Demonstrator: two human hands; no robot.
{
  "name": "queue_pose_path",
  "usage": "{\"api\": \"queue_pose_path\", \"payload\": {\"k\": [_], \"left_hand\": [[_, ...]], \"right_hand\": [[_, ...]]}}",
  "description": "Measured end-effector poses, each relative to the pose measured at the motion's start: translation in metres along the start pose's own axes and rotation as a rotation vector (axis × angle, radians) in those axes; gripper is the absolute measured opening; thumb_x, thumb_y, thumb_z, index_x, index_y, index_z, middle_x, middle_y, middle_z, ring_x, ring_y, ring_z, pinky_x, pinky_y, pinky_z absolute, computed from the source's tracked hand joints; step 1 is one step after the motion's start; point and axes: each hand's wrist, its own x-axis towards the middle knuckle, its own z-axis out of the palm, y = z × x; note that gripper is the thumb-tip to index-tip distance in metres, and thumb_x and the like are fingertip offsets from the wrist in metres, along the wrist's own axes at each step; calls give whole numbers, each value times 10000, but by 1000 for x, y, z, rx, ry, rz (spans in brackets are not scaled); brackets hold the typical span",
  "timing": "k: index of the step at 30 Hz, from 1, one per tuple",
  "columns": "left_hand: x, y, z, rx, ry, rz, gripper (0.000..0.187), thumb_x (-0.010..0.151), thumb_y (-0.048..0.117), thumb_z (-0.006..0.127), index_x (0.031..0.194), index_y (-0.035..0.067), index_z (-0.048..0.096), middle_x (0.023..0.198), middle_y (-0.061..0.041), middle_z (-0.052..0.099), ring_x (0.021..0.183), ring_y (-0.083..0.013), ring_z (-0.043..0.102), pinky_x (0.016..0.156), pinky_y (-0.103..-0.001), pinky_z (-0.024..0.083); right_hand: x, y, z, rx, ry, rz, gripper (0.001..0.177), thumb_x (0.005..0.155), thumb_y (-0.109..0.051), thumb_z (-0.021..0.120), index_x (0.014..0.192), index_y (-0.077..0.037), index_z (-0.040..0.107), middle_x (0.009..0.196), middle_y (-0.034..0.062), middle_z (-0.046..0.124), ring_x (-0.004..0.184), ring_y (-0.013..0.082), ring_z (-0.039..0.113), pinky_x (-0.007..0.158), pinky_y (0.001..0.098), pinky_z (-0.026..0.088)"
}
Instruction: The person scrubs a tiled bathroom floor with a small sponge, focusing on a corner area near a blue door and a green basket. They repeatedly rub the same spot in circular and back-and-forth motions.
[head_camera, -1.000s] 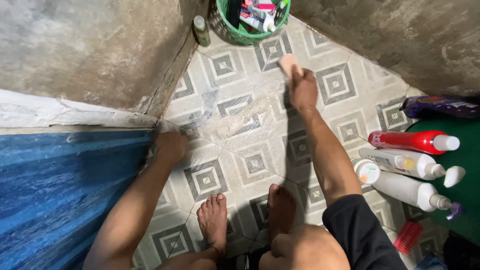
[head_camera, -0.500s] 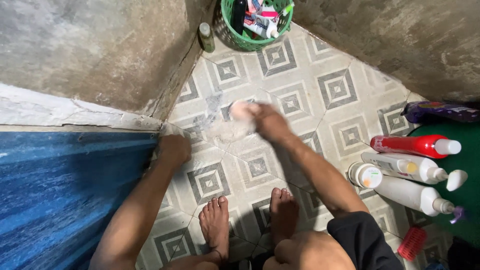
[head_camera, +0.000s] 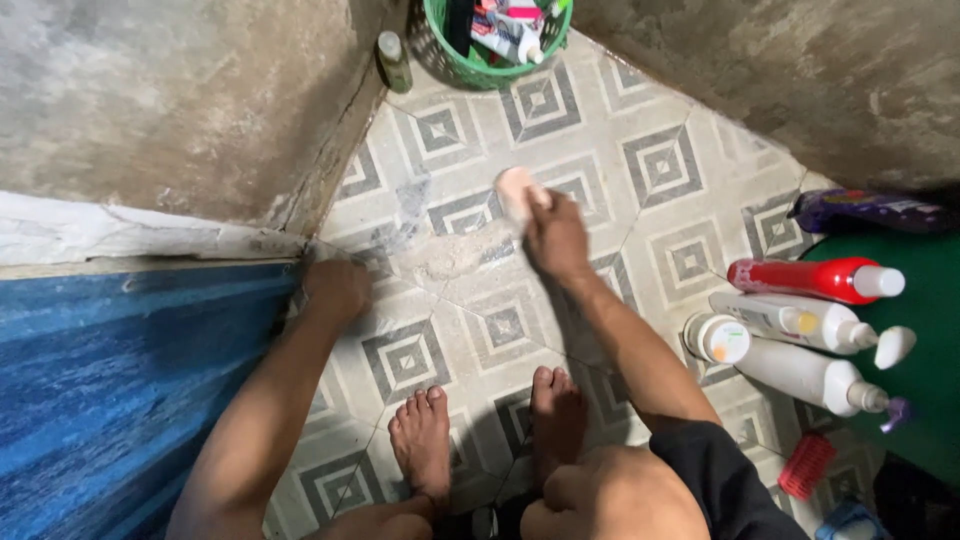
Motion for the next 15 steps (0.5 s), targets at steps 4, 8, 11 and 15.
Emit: {"api": "queue_pose_path", "payload": {"k": [4,8,11,15], "left_hand": [[3,-2,7,58,43,28,218,872,213,632,868,85,808,809,-121,772,843,-300,774,742,-484,613],[-10,-8,3,16,103,77,239,900,192,611,858,53,800,797,-142,768,839,-326,780,705,-477,612],[-3,-8,6,17,110,76,283,927,193,572,792,69,788,755,-143,765,793,-322,780,692,-471,608],[-1,-6,9,55,163,46,306,949,222,565,753,126,780,689,-95,745,739,-262,772,686,-420,602]], "right_hand": [[-23,-52,5,87,-187,-80,564,931,-259,573,1494,-250,554,1348,228,560,1195,431,608,924,453,566],[-23,-47,-24,135,-209,-136,554,937,-273,585,1489,-287,544,1362,200,578,1240,415,589,998,457,532],[-19,39,-31,165,11,99,479,955,-220,567,1430,-176,612,1280,249,603,1207,466,589,1009,507,508],[-47,211,-8,-139,281,449,549,942,-175,650,1486,-139,591,1225,229,586,1086,463,641,923,544,540]]}}
